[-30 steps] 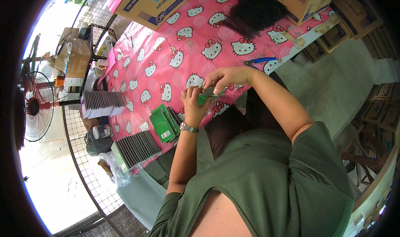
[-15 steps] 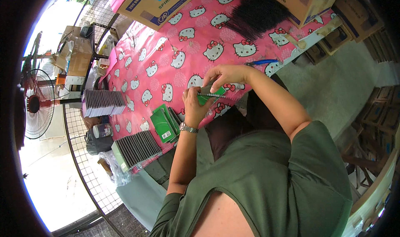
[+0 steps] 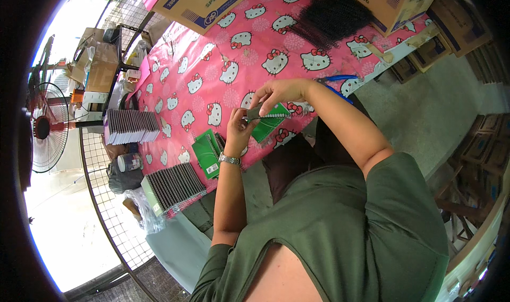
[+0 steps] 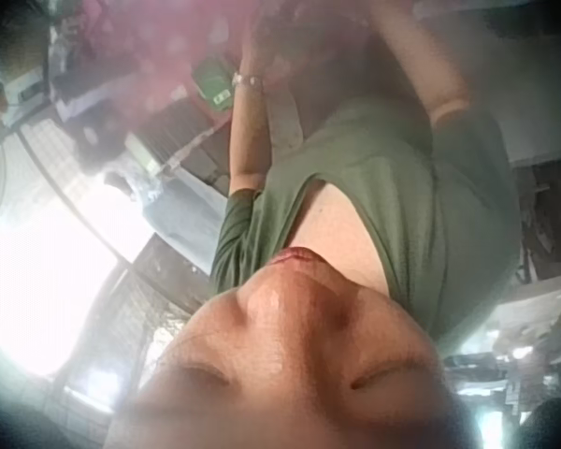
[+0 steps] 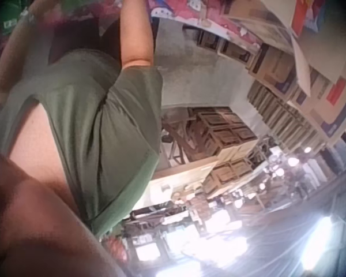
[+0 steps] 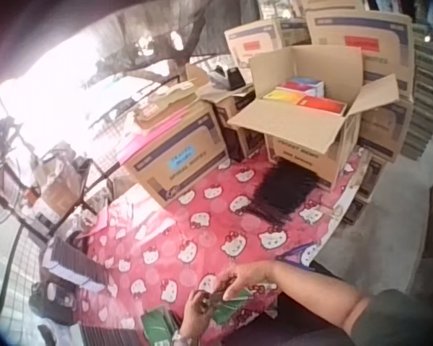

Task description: The person organizes and stacks small green notebooks, سپس inserts black spiral bindings into the pre-punched holes of individual notebooks and uses a blue tool to crimp the ends of the bindings.

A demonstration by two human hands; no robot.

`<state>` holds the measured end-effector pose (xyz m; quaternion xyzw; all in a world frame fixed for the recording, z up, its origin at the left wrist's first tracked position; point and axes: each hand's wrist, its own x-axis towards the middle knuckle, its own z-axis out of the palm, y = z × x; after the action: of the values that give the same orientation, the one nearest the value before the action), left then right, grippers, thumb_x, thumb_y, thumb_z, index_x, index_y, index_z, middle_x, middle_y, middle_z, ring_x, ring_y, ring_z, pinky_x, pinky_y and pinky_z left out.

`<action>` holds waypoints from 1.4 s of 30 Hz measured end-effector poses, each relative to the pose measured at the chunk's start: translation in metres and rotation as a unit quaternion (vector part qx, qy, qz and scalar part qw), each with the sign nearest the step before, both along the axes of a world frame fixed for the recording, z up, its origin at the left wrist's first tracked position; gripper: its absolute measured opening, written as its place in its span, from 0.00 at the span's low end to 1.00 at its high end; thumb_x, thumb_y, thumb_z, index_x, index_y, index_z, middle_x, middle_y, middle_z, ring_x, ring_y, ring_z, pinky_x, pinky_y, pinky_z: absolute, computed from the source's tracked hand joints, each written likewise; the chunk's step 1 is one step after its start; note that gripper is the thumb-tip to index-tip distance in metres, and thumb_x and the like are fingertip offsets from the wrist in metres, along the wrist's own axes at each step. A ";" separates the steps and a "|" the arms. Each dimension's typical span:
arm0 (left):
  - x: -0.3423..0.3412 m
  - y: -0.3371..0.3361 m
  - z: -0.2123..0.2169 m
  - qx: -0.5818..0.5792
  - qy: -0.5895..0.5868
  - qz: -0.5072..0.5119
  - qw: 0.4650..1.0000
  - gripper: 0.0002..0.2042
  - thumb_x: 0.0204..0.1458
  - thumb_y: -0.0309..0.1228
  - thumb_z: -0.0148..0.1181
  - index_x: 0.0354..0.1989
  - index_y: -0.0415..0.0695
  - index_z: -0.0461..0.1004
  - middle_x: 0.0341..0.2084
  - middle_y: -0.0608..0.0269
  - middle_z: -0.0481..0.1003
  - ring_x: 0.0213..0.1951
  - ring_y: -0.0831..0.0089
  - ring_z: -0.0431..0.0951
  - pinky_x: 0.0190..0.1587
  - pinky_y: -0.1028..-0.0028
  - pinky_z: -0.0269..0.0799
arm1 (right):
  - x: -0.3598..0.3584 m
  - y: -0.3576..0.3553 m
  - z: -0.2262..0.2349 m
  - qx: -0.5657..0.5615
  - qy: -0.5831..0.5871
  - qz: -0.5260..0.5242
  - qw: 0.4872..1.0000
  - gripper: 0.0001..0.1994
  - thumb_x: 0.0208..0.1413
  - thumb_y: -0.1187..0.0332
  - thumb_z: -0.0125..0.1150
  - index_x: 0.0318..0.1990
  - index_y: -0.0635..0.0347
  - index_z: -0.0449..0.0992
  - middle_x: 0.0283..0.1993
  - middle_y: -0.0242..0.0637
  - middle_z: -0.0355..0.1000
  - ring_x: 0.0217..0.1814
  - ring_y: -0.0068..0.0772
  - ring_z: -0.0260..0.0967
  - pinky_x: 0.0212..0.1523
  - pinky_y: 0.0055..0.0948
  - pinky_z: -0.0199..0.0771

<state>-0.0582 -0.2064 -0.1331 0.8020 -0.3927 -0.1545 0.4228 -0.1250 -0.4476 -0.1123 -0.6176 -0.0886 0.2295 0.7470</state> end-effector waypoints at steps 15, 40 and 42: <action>0.005 0.006 -0.022 -0.111 0.190 0.047 0.974 0.13 0.48 0.20 0.69 0.39 0.36 0.72 0.34 0.64 0.74 0.33 0.78 0.77 0.35 0.77 0.74 | 0.020 0.008 -0.005 -0.447 -0.149 -0.097 0.877 0.18 0.48 0.65 0.69 0.49 0.52 0.80 0.59 0.40 0.69 0.62 0.41 0.65 0.60 0.37 0.64; -0.041 0.017 -0.029 -0.186 -0.003 0.186 0.965 0.06 0.59 0.16 0.54 0.43 0.34 0.74 0.36 0.62 0.78 0.37 0.79 0.78 0.37 0.78 0.78 | -0.086 0.091 0.021 -0.413 -0.320 -0.290 0.802 0.24 0.47 0.62 0.67 0.52 0.61 0.76 0.49 0.40 0.72 0.52 0.44 0.67 0.57 0.40 0.68; -0.036 0.025 -0.040 -0.179 0.005 0.200 0.963 0.08 0.54 0.16 0.59 0.41 0.36 0.75 0.33 0.61 0.77 0.32 0.78 0.76 0.34 0.77 0.75 | -0.080 0.099 0.020 -0.431 -0.350 -0.286 0.781 0.23 0.46 0.61 0.67 0.49 0.62 0.76 0.46 0.39 0.72 0.50 0.42 0.67 0.52 0.39 0.70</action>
<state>-0.0945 -0.1817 -0.1727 0.7747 -0.2435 0.0013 0.5836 -0.2046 -0.3481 -0.0923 -0.9100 -0.0552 -0.2122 0.3518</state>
